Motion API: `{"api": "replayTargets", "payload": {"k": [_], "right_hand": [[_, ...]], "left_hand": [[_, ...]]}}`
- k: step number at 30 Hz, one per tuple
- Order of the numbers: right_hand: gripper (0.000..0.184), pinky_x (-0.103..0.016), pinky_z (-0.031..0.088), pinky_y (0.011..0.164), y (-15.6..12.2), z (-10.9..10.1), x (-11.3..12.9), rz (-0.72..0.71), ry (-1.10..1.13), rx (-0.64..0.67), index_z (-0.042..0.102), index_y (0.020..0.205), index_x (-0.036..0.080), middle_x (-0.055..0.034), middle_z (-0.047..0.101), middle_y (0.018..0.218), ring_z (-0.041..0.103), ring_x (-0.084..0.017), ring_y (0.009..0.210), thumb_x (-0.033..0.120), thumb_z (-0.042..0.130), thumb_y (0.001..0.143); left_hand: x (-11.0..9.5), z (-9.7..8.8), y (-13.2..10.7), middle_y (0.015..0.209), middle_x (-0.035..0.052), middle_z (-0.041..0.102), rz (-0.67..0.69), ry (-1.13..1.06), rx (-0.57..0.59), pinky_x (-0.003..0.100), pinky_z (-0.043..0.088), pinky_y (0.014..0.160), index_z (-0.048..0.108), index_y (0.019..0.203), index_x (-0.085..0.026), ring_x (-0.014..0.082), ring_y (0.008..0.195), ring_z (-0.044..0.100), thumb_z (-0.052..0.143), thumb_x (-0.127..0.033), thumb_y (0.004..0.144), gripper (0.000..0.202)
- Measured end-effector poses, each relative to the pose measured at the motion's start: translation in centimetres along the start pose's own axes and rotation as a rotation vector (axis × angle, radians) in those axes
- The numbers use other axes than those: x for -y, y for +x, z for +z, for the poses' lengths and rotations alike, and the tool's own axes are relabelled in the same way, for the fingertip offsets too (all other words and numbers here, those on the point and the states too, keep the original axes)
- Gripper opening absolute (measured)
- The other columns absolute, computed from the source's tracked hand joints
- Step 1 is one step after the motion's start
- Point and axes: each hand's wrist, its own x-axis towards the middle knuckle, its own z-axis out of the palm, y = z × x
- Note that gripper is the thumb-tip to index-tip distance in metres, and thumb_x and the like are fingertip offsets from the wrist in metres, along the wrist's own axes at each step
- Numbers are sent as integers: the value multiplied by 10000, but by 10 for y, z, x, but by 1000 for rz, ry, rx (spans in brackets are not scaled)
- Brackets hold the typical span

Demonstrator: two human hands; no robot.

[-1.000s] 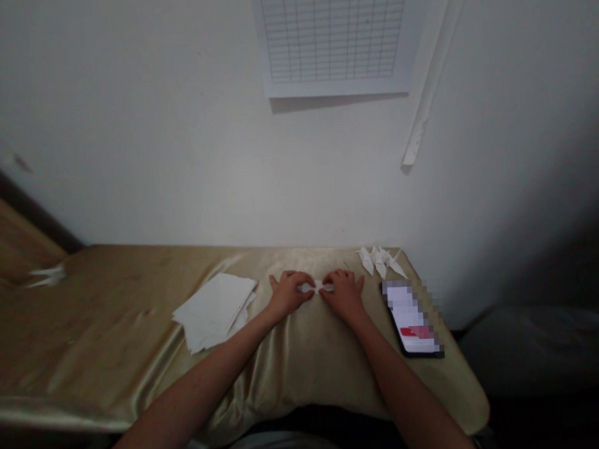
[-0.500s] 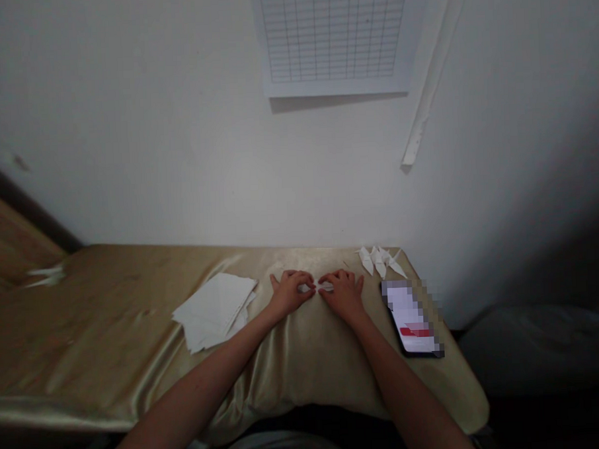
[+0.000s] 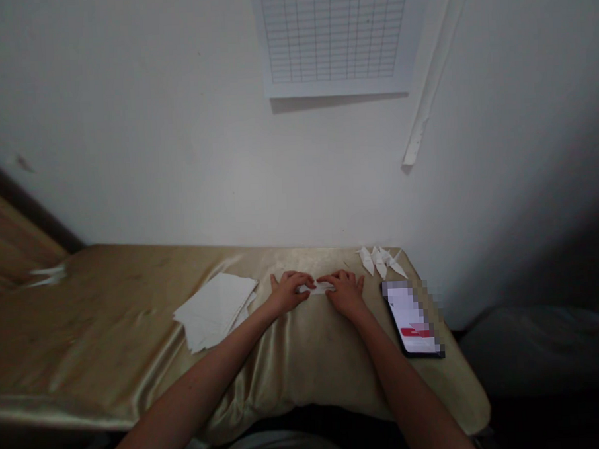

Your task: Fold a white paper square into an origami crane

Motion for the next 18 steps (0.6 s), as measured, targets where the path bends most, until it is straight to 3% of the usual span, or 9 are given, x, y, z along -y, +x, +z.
{"api": "replayTargets", "payload": {"k": [18], "right_hand": [[590,-570,164,1168,-1,-2,-9,-44,8,8,692,1278,410,-37,609,1319,432,-285,1325,107,488,814]], "left_hand": [[0,-4,-6,1354,-60,690,24,4,-5,806,-64,1127,747,1072,-410,263,1359,466,659,-239,909,252]]}}
